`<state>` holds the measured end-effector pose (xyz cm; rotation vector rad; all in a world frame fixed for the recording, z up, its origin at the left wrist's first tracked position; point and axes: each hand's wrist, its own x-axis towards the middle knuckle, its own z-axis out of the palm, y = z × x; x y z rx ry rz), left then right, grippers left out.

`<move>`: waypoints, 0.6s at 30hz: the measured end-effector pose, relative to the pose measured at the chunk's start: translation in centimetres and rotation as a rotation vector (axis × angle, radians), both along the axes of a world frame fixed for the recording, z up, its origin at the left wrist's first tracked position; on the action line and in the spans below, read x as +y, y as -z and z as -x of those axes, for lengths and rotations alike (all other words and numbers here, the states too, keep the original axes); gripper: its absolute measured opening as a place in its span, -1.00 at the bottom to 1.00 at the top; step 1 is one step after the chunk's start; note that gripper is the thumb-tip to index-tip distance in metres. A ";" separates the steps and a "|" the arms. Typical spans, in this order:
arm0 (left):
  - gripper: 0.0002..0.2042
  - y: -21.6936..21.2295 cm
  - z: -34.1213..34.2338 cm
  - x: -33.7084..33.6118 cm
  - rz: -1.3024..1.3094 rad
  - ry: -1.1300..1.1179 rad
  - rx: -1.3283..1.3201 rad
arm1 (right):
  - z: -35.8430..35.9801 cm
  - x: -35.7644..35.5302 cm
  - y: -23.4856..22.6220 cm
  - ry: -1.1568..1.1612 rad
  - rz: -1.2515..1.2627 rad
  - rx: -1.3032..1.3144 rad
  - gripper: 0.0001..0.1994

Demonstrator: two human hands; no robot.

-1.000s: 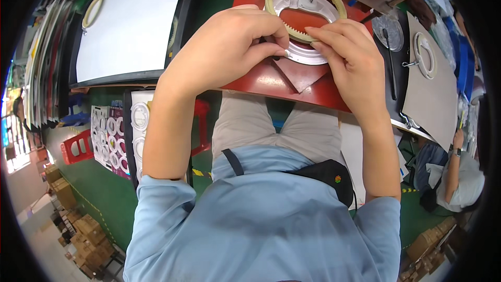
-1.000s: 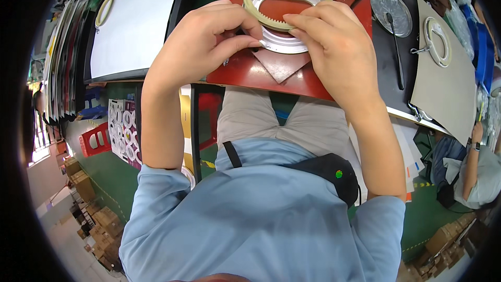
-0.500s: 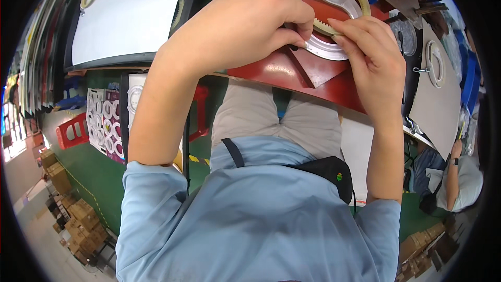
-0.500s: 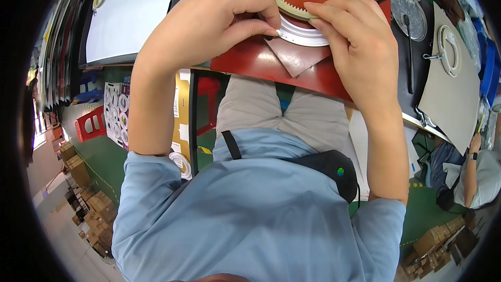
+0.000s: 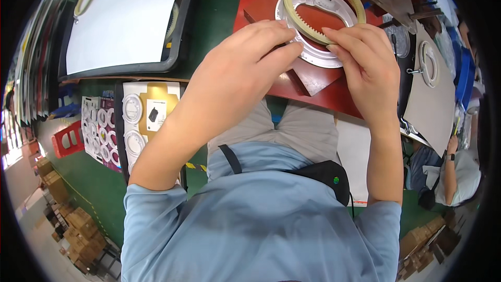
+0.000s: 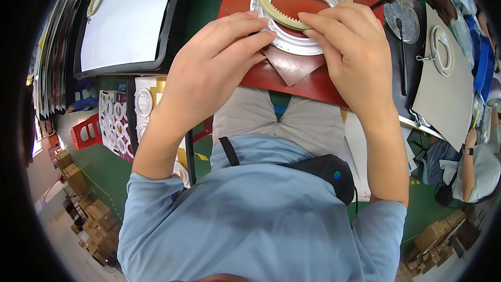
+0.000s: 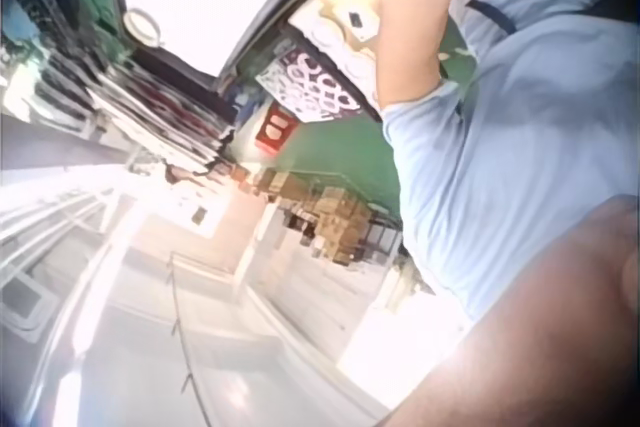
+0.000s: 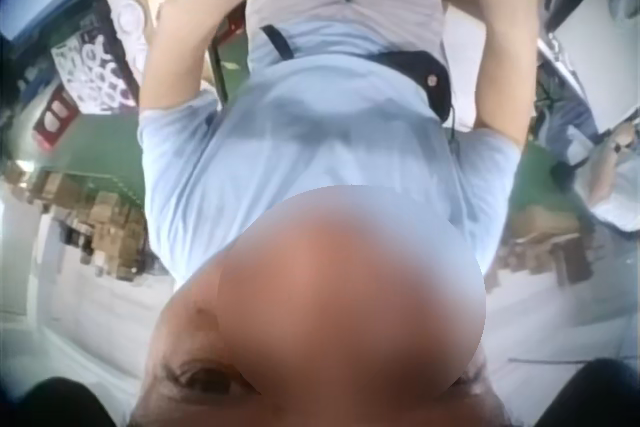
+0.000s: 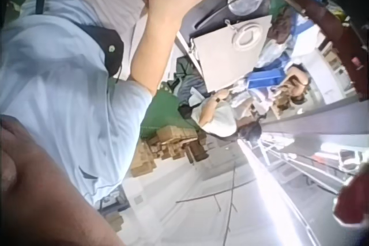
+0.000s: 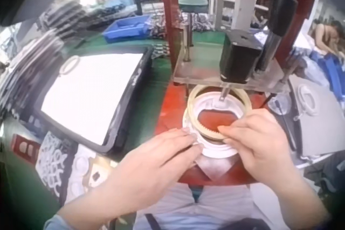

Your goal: Applying grease to a geared ring component using a brush at an assembly workstation.

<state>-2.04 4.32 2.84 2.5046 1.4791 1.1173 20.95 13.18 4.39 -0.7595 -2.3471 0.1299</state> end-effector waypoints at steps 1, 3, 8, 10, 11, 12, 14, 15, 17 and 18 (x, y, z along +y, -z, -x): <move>-0.69 0.0 0.1 0.2 -0.002 -0.003 -0.004 | 0.0 0.0 0.0 -0.004 -0.020 -0.007 -0.76; -0.68 -0.2 0.2 0.4 0.015 0.031 -0.077 | 0.0 -0.2 0.0 -0.009 -0.042 -0.016 -0.75; -0.68 0.7 0.3 0.0 0.003 0.024 -0.079 | 0.4 -1.5 0.0 0.038 -0.107 -0.024 -0.73; -0.67 0.9 0.2 -0.1 -0.004 0.023 -0.072 | 0.9 -2.2 0.2 0.058 -0.106 -0.016 -0.73; -0.66 1.0 0.1 -0.4 -0.006 -0.032 -0.065 | 1.1 -2.4 0.2 0.073 -0.103 -0.007 -0.72; -0.65 1.0 -0.1 -0.8 -0.004 -0.088 -0.061 | 1.3 -2.6 0.2 0.080 -0.120 -0.014 -0.74; -0.63 1.2 -0.2 -1.1 0.033 -0.078 -0.096 | 1.6 -2.9 0.3 0.094 -0.111 -0.007 -0.75; -0.63 1.3 -0.3 -1.1 0.028 -0.085 -0.135 | 1.8 -3.0 0.4 0.099 -0.108 0.008 -0.76; -0.63 1.3 -0.4 -1.1 0.023 -0.090 -0.171 | 2.2 -3.9 0.1 0.131 -0.061 -0.010 -0.75; -0.66 1.1 -0.5 -1.0 0.020 -0.102 -0.203 | 2.3 -4.2 0.0 0.159 -0.014 -0.027 -0.74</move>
